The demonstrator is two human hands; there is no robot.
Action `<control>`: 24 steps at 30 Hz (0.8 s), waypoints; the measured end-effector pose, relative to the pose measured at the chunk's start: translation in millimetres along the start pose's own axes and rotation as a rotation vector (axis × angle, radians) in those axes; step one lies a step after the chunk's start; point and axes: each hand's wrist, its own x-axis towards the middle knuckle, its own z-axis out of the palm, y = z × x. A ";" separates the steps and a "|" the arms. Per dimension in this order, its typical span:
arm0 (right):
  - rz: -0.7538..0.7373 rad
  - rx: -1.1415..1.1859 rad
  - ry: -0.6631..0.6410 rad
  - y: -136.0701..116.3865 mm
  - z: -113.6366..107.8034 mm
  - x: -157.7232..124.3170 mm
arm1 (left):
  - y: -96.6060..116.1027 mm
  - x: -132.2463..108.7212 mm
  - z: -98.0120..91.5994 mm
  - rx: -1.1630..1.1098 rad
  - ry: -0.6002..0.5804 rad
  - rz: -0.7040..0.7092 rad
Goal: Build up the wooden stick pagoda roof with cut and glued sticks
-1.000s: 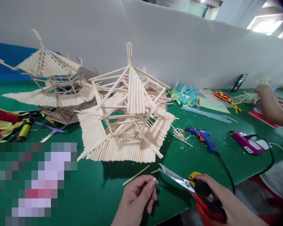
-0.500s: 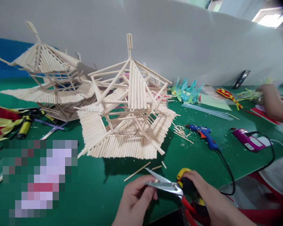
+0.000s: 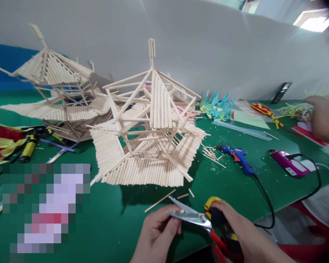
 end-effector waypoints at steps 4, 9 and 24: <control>0.047 0.019 -0.063 -1.0 -0.5 -1.4 | -2.9 0.1 -1.0 -0.024 0.019 0.002; 0.087 -0.001 -0.104 6.8 3.9 -2.0 | 0.2 -1.4 0.0 0.010 0.009 0.035; 0.055 0.030 -0.056 13.3 19.0 -5.6 | 16.8 -6.4 2.7 0.142 0.024 0.193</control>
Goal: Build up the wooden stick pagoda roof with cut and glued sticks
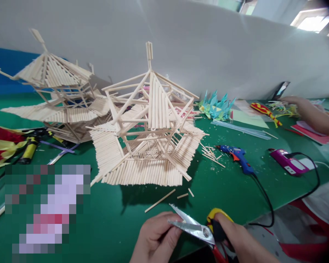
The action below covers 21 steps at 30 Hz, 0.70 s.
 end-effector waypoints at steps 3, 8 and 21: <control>0.029 -0.020 -0.016 0.4 2.1 2.1 | -4.4 2.5 -6.9 0.038 -0.146 0.034; 0.064 -0.097 -0.034 -4.3 -0.9 6.2 | -12.3 6.5 -15.0 -0.016 -0.182 -0.054; -0.023 -0.208 -0.074 -18.5 -19.1 0.7 | -7.5 13.3 -11.6 -0.420 -0.424 -0.451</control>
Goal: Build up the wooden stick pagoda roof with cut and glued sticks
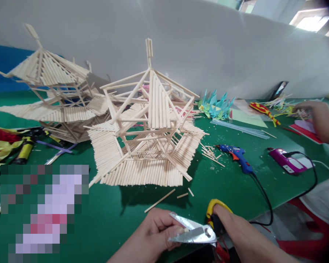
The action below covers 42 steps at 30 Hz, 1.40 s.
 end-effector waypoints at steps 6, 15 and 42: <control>-0.028 -0.060 0.037 1.0 2.2 -0.6 | 5.8 0.2 4.6 -0.060 -0.041 0.006; -0.016 -0.175 0.028 3.3 10.3 -1.4 | 3.9 2.5 2.4 -0.138 -0.061 -0.030; 0.221 0.072 -0.028 -2.3 -7.0 13.2 | 0.9 12.5 -6.3 -0.245 -0.071 0.059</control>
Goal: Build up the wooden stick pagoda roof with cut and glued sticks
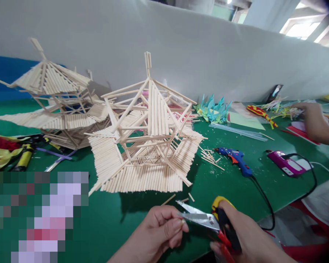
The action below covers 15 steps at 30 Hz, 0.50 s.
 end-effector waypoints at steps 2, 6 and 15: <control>-0.028 -0.001 -0.014 -1.0 1.4 -0.8 | -2.0 0.8 -0.6 0.000 0.020 0.021; -0.039 -0.036 -0.018 -0.9 3.9 1.1 | -5.7 0.8 0.6 0.085 0.092 0.087; -0.002 -0.038 -0.002 -8.7 3.9 -1.7 | -6.1 -4.8 3.8 0.225 0.218 0.196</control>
